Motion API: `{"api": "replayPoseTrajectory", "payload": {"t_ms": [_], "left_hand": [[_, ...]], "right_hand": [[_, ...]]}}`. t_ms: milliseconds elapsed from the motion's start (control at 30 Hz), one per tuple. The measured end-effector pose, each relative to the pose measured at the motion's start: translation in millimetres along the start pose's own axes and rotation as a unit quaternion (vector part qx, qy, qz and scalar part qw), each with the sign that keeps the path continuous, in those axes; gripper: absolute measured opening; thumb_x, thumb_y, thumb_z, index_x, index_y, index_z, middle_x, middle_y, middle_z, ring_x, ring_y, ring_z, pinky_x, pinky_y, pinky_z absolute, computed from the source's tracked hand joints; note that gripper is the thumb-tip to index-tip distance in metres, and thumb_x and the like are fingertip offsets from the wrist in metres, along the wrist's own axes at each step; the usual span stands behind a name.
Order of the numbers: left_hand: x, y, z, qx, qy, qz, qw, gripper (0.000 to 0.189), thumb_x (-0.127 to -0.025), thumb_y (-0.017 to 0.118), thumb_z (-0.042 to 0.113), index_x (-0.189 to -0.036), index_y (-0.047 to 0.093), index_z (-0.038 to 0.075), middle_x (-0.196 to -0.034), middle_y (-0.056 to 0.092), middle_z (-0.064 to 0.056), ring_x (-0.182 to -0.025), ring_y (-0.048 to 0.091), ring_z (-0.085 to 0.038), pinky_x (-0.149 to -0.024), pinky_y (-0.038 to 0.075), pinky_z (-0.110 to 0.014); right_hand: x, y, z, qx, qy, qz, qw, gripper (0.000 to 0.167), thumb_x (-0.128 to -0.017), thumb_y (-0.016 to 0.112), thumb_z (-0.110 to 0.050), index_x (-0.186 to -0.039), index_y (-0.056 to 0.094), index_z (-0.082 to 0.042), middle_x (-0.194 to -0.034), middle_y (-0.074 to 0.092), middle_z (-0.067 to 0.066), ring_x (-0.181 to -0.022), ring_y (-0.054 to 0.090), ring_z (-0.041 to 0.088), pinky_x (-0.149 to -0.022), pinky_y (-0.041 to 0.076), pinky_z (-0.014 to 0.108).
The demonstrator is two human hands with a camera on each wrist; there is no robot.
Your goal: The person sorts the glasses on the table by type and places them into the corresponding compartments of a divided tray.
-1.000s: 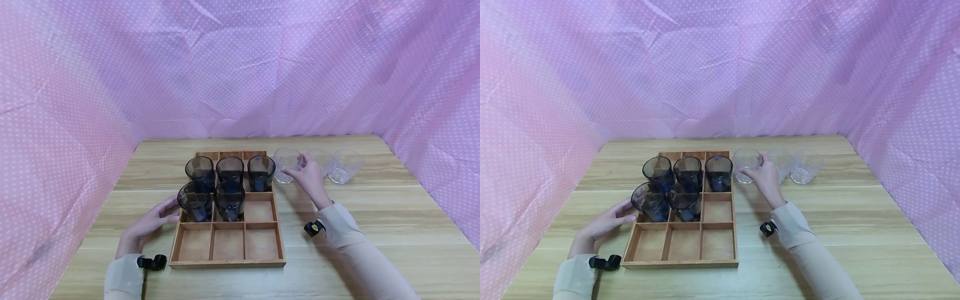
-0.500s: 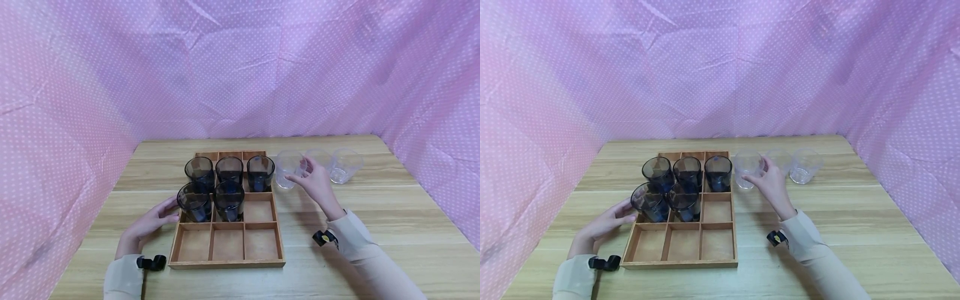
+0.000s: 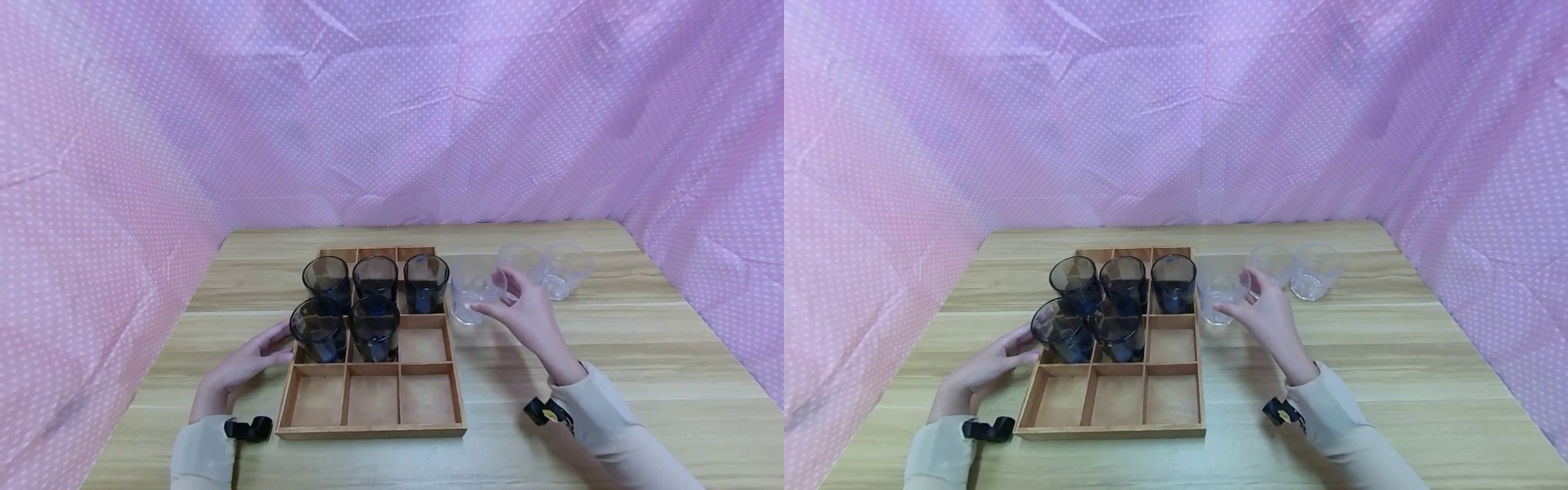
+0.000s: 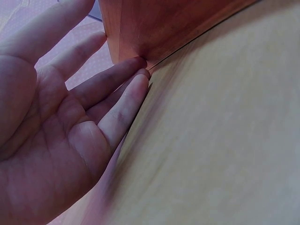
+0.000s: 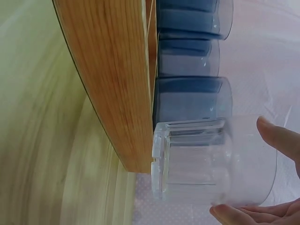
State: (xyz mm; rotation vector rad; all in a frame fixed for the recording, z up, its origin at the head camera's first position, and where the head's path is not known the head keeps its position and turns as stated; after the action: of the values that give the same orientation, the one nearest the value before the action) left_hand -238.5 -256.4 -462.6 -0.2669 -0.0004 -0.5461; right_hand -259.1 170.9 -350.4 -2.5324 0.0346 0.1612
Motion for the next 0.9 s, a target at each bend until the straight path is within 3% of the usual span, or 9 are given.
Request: {"api": "replayPoseTrajectory", "payload": {"t_ms": [433,900], "left_hand": [[0.8,1.7,5.7,0.003,0.019,-0.004,0.9998,0.073,-0.095,0.056,0.004,-0.15,0.011,-0.012,-0.151,0.016,-0.041,-0.12,0.042,0.017,-0.1,0.039,-0.007],[0.7,0.9,3.5,0.0,0.012,-0.002,0.9999,0.075,-0.095,0.057,0.007,-0.151,0.009,-0.01,-0.151,0.015,-0.041,-0.12,0.042,0.018,-0.1,0.039,-0.008]], "right_hand": [[25.5,0.6,-7.2,-0.036,-0.017,-0.011,0.9992,0.075,-0.073,0.085,-0.024,-0.134,0.05,0.001,-0.133,0.059,0.021,-0.127,0.055,0.033,-0.1,0.048,0.039],[50.4,14.6,-26.2,-0.063,-0.045,-0.046,0.9959,0.076,-0.072,0.086,-0.014,-0.137,0.049,0.003,-0.13,0.062,0.02,-0.123,0.058,0.032,-0.096,0.051,0.036]]}}
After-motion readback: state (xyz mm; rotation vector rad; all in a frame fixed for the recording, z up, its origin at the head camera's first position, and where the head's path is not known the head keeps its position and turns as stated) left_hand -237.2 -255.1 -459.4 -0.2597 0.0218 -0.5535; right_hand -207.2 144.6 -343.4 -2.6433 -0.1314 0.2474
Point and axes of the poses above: each hand's wrist, its own x-axis away from the middle knuckle, its own y-axis out of the palm, z = x × y, the point moved 9 cm from there along -x, towards the middle knuckle
